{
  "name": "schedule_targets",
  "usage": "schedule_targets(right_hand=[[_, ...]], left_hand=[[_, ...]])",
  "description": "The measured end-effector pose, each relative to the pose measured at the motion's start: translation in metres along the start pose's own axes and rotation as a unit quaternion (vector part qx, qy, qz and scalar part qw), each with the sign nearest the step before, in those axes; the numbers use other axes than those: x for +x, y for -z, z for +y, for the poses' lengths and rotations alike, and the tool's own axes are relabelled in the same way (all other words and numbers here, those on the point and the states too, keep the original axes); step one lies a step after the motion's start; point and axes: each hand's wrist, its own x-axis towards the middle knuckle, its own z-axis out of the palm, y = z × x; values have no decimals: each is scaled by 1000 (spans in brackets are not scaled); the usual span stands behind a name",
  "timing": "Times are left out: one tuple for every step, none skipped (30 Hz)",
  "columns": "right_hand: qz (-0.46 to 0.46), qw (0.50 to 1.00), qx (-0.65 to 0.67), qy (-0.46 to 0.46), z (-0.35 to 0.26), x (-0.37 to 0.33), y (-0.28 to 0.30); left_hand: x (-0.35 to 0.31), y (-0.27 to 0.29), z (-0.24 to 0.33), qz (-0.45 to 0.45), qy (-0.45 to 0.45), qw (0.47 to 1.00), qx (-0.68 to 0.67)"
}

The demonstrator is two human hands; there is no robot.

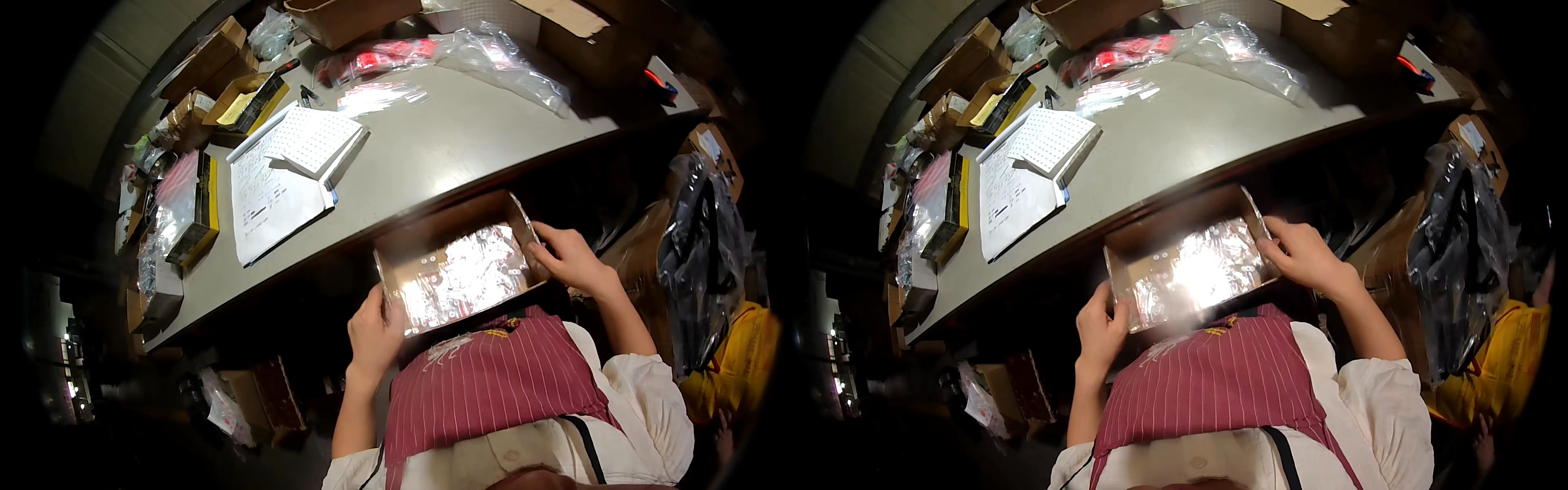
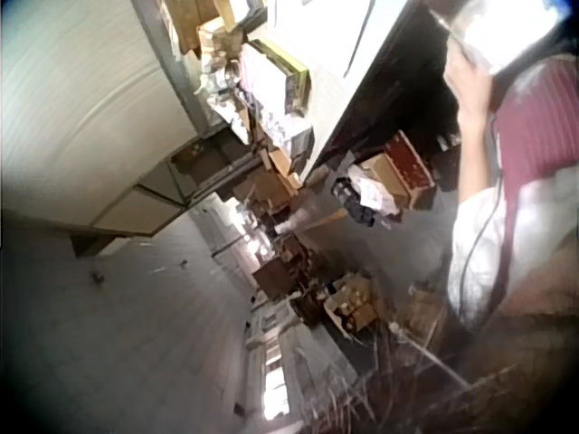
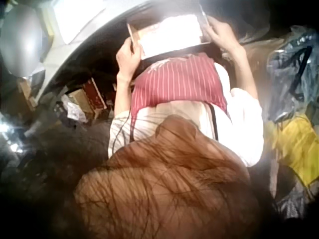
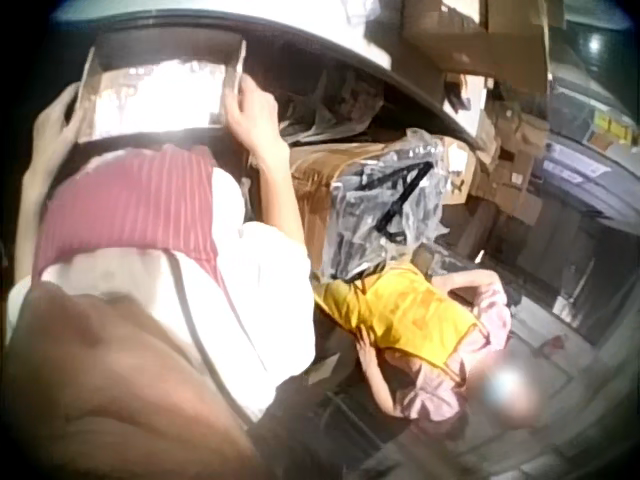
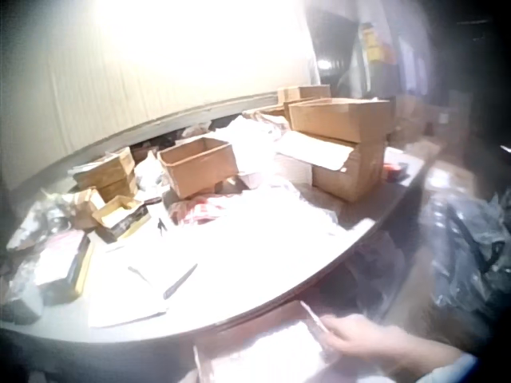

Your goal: The person sorts small sequins from a sheet into small plastic bags on a cluttered table. They repeatedly peel sequins from the sheet and place them into bags, occasionally folding the sheet and adjusting the bags. A second person is visible in the background handling a roll of tape.

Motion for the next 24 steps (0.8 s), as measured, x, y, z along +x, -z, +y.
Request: schedule_targets(right_hand=[[1, 1000, -7, -5, -12, -6, 6], [28, 999, 38, -22, -29, -14, 14], [31, 999, 10, -15, -33, -21, 21], [36, 999, -19, -3, -35, -26, 32], [41, 998, -49, 8, -37, -31, 43], [70, 997, -37, 18, -39, -38, 54], [126, 988, -5, 87, -43, -40, 62], [162, 980, 3, 113, -43, -41, 70], [196, 970, 12, 140, -43, -37, 81], [174, 979, 25, 104, -41, -34, 98], [154, 986, 43, 51, -51, -28, 110], [173, 980, 60, 82, -50, -17, 115], [194, 972, 73, 111, -48, -6, 122], [214, 968, 60, 118, -47, 7, 126], [229, 964, 56, 128, -46, 23, 130], [241, 959, 52, 138, -44, 41, 131], [251, 955, 48, 147, -42, 60, 132], [265, 951, 62, 149, -35, 82, 131], [266, 953, 49, 136, -28, 102, 133], [257, 957, 61, 124, -22, 122, 131], [248, 959, 72, 113, -15, 143, 128], [229, 958, 138, 105, -3, 164, 119], [181, 965, 176, 66, -4, 177, 110], [199, 944, 258, 49, -7, 188, 102]], left_hand=[[-4, 6, 7, -14, 2, 1000, 0], [-6, 13, 15, -25, 2, 1000, 0], [-8, 17, 19, -36, 3, 999, -1], [-11, 20, 19, -35, -18, 999, -4], [-15, 25, 24, -33, -23, 999, -30], [-16, 28, 33, -36, -31, 997, -57], [-16, 32, 40, -38, -37, 995, -83], [-10, 36, 47, -49, -40, 986, -152], [-3, 45, 59, -80, 3, 973, -214], [11, 46, 60, -65, -36, 956, -284], [23, 50, 58, -43, -74, 933, -350], [33, 57, 60, 7, -94, 954, -285], [53, 53, 50, 67, -145, 960, -231], [68, 57, 47, 82, -134, 976, -153], [81, 63, 43, 98, -121, 985, -73], [95, 62, 30, 121, -165, 979, 4], [109, 61, 14, 143, -204, 965, 82], [122, 63, 2, 163, -239, 944, 161], [133, 64, -2, 110, -210, 957, 168], [141, 68, -6, 95, -225, 941, 236], [151, 73, -9, 80, -239, 919, 303], [160, 79, -12, 31, -243, 913, 326], [164, 85, -21, -11, -251, 917, 311], [171, 88, -28, -29, -241, 922, 302]])
